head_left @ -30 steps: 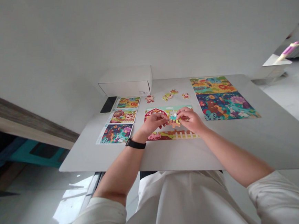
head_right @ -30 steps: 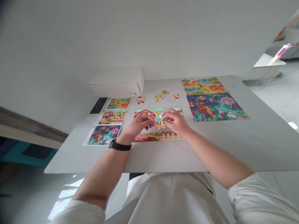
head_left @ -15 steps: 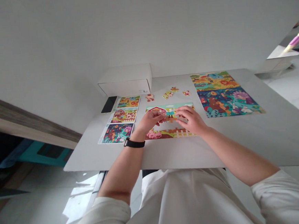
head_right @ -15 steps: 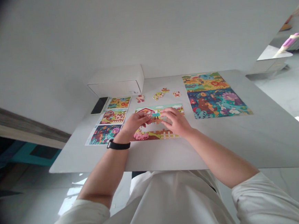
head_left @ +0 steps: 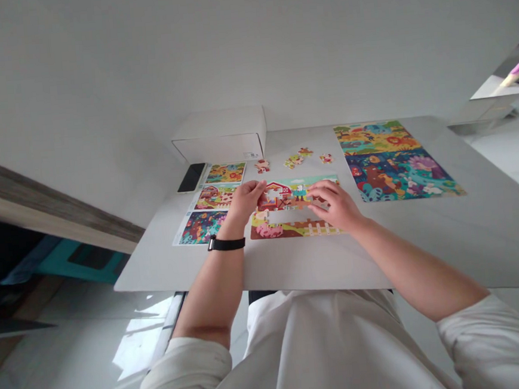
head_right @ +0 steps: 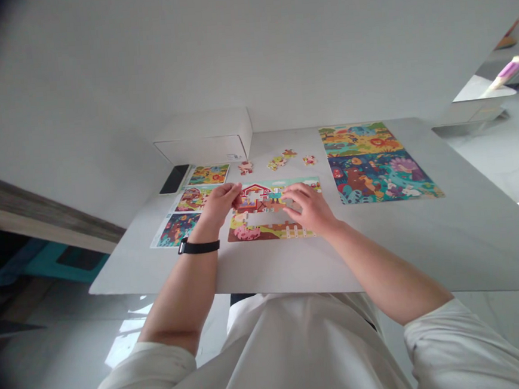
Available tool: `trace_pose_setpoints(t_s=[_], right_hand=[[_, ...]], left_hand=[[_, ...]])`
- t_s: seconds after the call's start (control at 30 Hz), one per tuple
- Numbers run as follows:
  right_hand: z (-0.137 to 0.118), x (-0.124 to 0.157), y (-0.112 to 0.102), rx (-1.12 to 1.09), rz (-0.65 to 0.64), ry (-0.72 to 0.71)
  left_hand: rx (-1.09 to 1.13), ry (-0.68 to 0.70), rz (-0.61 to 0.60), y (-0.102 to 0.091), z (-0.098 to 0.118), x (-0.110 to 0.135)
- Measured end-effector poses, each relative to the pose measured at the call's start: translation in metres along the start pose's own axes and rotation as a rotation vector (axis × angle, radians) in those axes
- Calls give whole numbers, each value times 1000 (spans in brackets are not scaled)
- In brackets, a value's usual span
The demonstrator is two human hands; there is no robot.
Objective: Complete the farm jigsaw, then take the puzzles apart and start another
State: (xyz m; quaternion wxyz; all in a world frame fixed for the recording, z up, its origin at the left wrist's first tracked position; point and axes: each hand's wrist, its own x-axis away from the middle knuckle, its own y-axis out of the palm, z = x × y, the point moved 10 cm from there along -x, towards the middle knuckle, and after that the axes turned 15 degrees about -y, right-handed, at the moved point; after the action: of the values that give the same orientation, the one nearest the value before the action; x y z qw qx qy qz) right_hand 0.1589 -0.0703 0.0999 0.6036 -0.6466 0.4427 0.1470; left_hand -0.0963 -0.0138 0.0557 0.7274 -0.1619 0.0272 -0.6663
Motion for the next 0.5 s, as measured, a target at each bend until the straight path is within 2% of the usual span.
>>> trace_pose_setpoints(t_s=[0.1, 0.2, 0.27, 0.37, 0.5], right_hand=[[-2, -2, 0, -13, 4, 1], [-2, -2, 1, -27, -6, 20], [-1, -2, 2, -41, -14, 36], [1, -1, 5, -60, -28, 54], [2, 2, 13, -61, -68, 50]], left_hand=[[-87, -29, -48, 13, -1, 5], [-182, 3, -225, 42, 6, 17], [-217, 34, -302, 54, 11, 24], [-257, 43, -327, 59, 13, 28], [-312, 26, -329, 53, 7, 24]])
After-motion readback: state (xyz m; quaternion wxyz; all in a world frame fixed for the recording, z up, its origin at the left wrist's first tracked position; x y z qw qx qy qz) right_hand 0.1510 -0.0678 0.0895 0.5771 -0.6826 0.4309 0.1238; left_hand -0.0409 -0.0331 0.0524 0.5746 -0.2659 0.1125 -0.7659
